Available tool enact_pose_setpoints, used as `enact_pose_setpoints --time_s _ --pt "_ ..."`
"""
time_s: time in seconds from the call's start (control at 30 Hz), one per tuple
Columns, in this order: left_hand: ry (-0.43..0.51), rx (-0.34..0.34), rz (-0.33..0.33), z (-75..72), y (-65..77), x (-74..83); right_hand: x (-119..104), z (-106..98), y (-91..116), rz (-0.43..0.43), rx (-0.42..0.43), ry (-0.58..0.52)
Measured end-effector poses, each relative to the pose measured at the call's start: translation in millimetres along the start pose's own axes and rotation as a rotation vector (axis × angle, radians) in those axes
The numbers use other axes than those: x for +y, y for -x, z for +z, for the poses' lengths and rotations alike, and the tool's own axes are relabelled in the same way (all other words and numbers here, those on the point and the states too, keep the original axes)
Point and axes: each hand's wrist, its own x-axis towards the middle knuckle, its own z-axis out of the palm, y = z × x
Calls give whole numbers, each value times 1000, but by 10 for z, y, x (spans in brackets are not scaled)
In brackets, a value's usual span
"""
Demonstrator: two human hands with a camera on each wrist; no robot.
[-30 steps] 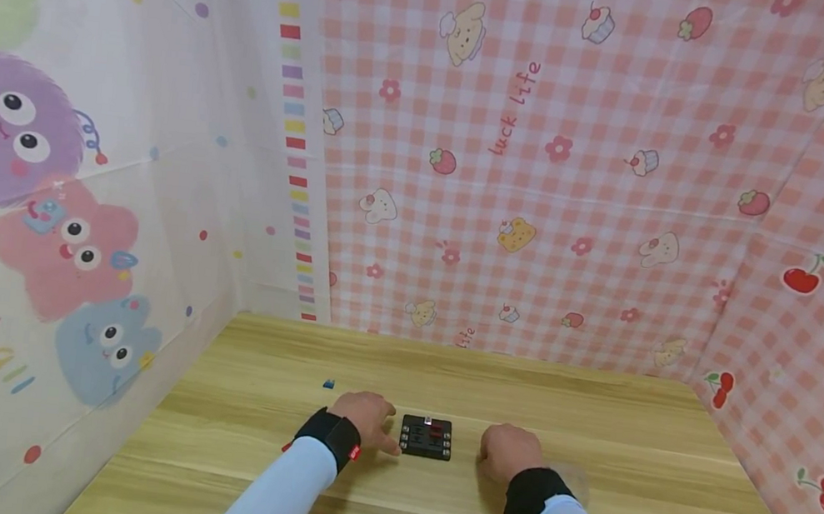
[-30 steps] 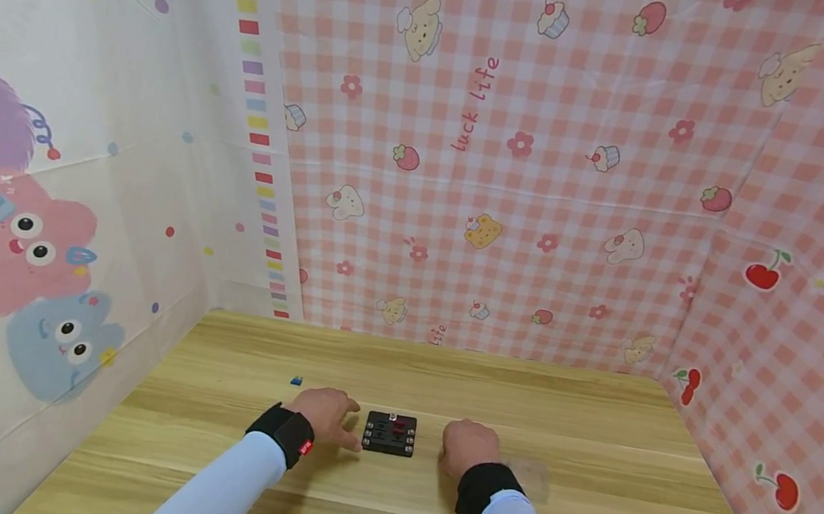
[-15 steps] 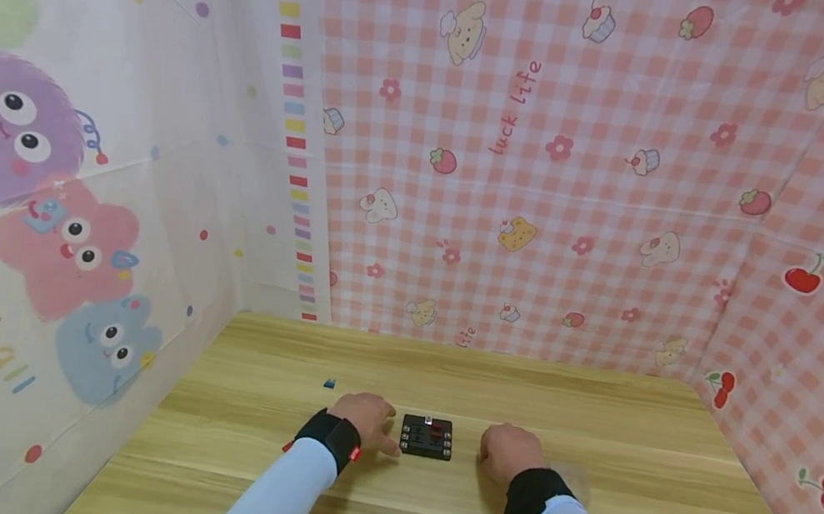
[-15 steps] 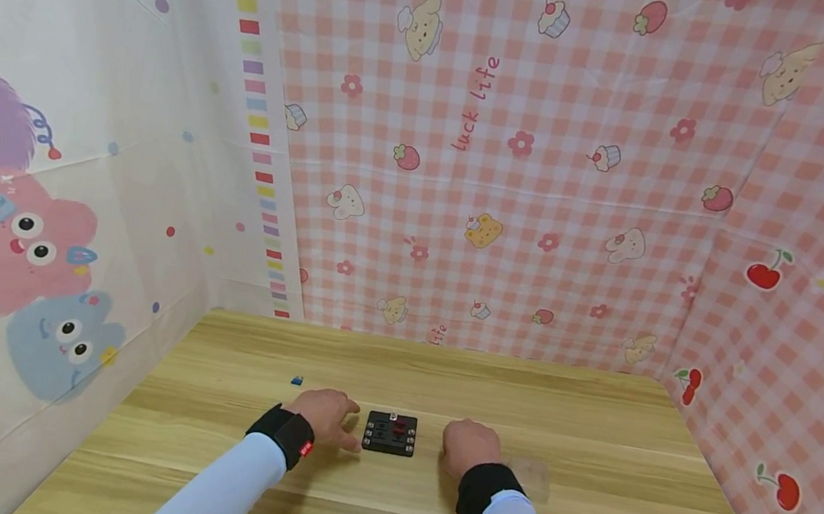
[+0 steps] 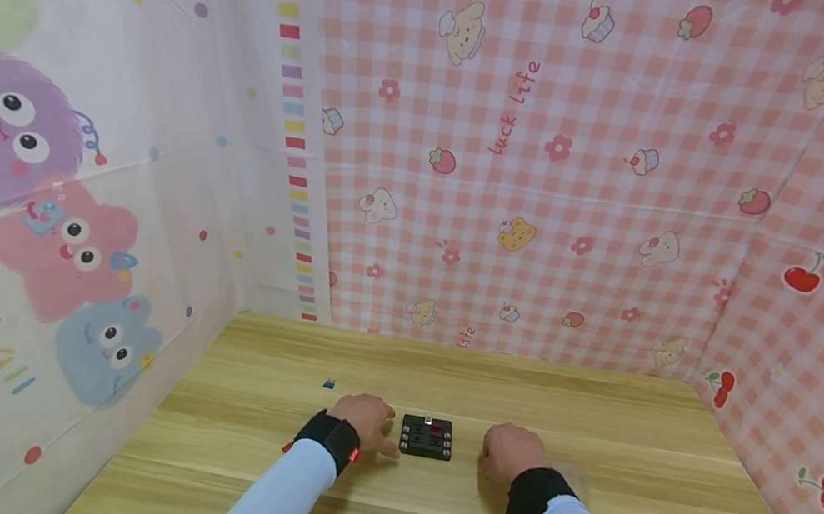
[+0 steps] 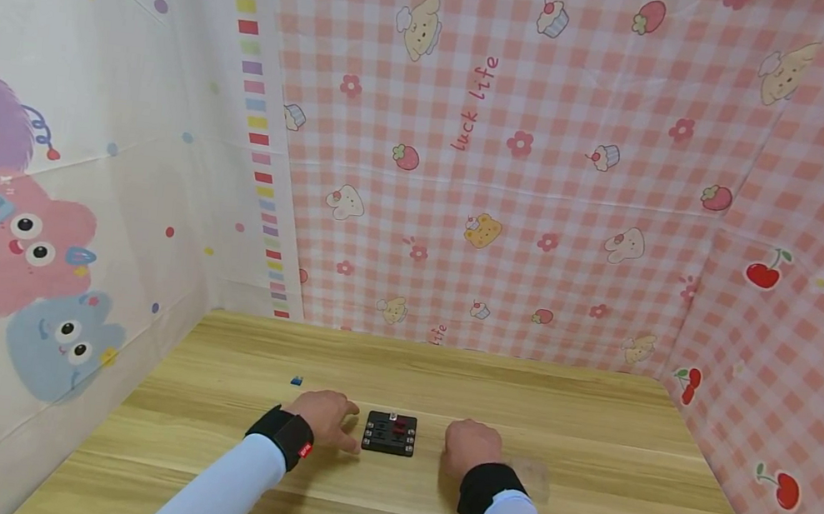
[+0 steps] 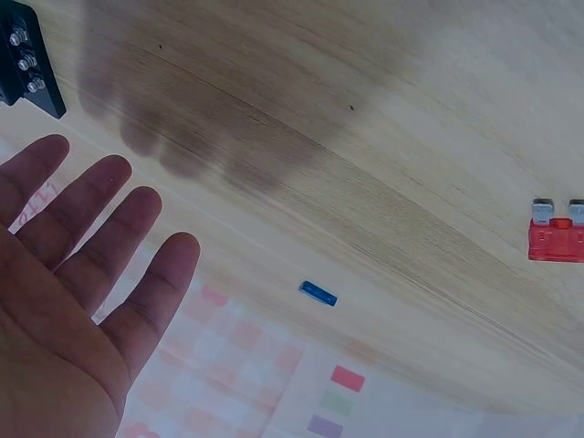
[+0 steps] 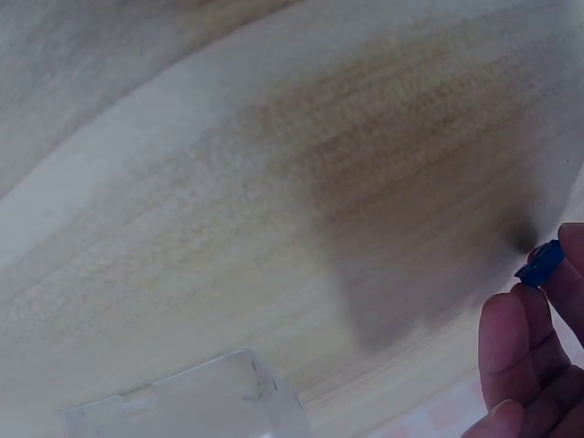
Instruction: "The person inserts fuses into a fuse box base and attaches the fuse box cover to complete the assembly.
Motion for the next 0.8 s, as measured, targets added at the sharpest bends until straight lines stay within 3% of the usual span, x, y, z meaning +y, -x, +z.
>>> enact_pose_setpoints --time_s 0.2,0.37,0.8 --pt "-3 -8 -1 -47 30 30 8 -22 15 1 13 1" --pt "-11 -12 2 -66 47 42 15 -37 4 18 -25 -10" --pt "-37 4 13 75 -69 -37 15 -76 -25 62 -95 -57"
